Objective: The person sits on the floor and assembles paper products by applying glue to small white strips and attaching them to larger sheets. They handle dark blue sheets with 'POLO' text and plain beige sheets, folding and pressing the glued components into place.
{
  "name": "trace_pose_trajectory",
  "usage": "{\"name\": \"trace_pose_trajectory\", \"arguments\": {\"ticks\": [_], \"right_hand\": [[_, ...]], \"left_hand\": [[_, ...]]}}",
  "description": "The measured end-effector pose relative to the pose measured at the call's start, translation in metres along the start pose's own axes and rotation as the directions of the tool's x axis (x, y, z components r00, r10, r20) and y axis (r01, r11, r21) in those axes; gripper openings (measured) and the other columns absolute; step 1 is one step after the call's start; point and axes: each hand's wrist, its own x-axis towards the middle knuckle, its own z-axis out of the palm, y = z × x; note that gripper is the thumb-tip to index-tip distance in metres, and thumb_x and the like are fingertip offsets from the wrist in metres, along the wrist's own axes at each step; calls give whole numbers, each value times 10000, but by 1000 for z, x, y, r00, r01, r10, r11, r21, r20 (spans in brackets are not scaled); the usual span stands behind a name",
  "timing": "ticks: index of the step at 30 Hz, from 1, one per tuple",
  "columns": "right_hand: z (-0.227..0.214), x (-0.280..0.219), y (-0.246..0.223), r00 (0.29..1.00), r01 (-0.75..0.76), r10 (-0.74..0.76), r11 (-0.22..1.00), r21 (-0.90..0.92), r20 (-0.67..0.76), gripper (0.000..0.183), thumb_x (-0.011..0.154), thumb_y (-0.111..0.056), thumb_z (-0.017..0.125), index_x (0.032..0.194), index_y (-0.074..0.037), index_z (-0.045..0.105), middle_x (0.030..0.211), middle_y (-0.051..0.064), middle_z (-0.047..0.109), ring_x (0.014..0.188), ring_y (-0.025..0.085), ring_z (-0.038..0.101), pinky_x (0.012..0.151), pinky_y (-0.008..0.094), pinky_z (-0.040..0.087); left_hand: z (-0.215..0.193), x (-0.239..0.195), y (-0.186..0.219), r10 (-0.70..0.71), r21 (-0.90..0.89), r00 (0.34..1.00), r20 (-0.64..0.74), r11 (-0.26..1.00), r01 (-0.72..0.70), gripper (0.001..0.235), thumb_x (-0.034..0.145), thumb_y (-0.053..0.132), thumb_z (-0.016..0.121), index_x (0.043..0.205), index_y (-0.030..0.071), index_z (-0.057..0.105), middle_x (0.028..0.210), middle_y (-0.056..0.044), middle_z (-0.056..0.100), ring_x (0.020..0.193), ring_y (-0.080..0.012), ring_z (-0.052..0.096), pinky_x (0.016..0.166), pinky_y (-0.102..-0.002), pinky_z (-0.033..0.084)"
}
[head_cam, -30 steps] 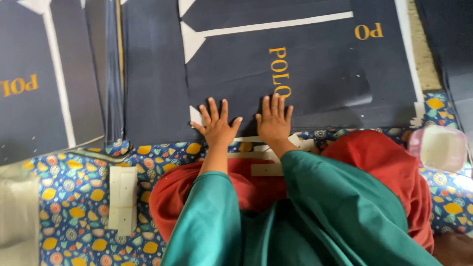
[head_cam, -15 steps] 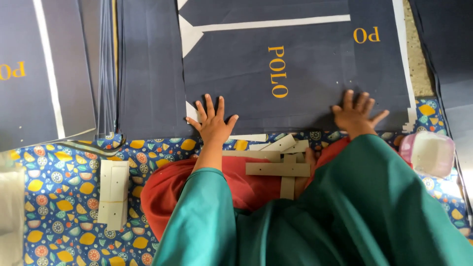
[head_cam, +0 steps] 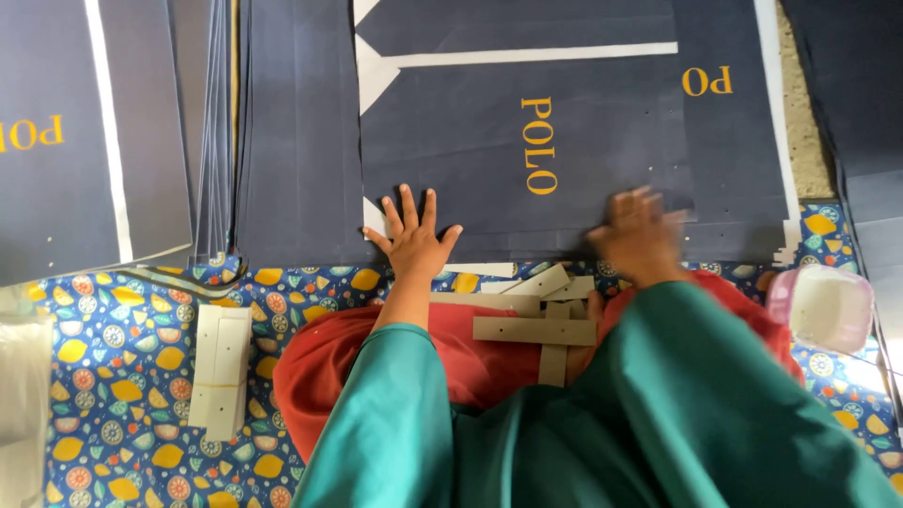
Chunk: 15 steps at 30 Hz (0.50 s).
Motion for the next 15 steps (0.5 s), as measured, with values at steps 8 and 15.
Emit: {"name": "trace_pose_trajectory", "arguments": {"ticks": [8,15], "right_hand": [[-49,11,-201,967,135,-188,951,279,173,1164,713,-799,653,1538,-6,440,1613,254,414,1518,443,342,1225,610,223],[-95,25,-219,644,221,-333,943,249,689,997,1002,-722,363,1666,-90,-31,1742,141,-94,1600,331,-116,1284,558,-92]], "left_hand": [[9,6,2,-22,35,998,-52,999,24,768,1039,641,333,1680,339,39,1739,-47,-174,1575,-357,-210,1125,-795,-141],[11,8,0,-5,37,999,-32,999,6,755,1061,616,303,1681,310,1,1733,-67,-192,1570,-364,-215,1138,-771,-151]]}}
